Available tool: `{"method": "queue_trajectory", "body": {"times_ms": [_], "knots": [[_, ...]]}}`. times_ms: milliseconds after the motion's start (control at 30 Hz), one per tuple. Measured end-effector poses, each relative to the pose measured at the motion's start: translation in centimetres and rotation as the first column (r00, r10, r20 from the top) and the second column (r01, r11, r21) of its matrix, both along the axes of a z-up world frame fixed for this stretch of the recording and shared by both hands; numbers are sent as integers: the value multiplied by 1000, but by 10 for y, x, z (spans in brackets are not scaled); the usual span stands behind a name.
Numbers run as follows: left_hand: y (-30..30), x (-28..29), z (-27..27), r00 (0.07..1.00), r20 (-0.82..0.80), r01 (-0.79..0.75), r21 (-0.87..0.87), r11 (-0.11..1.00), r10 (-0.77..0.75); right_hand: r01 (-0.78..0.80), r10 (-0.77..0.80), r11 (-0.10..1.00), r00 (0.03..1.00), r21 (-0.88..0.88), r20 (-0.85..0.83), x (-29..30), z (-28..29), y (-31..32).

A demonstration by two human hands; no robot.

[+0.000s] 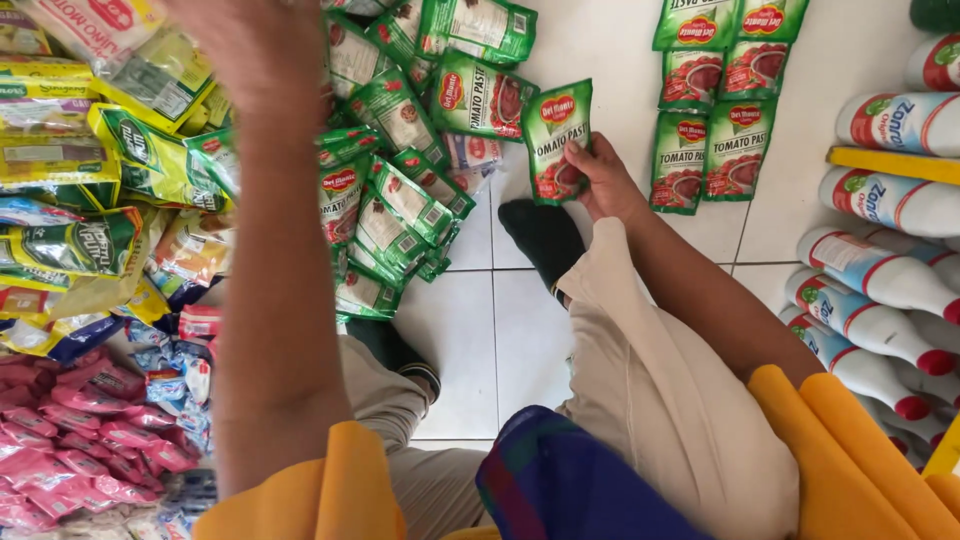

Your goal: Organizing and arranging tomato paste sachets and other packets on a low-level floor display in a grocery store.

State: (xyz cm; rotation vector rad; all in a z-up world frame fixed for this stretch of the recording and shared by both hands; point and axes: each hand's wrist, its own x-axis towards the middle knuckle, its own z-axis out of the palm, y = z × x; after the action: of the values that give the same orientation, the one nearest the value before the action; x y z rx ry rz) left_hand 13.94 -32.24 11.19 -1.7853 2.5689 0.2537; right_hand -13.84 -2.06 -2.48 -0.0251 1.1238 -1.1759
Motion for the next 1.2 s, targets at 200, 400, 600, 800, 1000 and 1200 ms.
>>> {"method": "queue_trajectory", "body": {"times_ms": [200, 400, 600, 800, 1000, 1200], "knots": [[108, -62, -109, 863, -497, 45, 258, 965, 93, -37, 49, 995, 989, 94, -136, -4, 0, -23], [127, -81, -119, 986, -165, 28, 192, 981, 4, -22, 23, 1000, 983, 6, -182, -10, -43, -19], [136, -80, -125, 968, -251, 19, 140, 990, 17, 18, -48, 990, 976, -143, -214, -8, -55, -8], [168, -103, -78, 606, -745, 115, 430, 895, 280, 12, -12, 1000, 985, -2, -173, -20, -24, -2], [156, -117, -43, 540, -785, 391, 553, 736, 303, 42, -40, 994, 999, -103, 15, -48, 25, 15], [210, -124, -109, 305, -521, 219, 853, 474, 797, -13, 15, 999, 998, -46, 54, -24, 31, 21]]}}
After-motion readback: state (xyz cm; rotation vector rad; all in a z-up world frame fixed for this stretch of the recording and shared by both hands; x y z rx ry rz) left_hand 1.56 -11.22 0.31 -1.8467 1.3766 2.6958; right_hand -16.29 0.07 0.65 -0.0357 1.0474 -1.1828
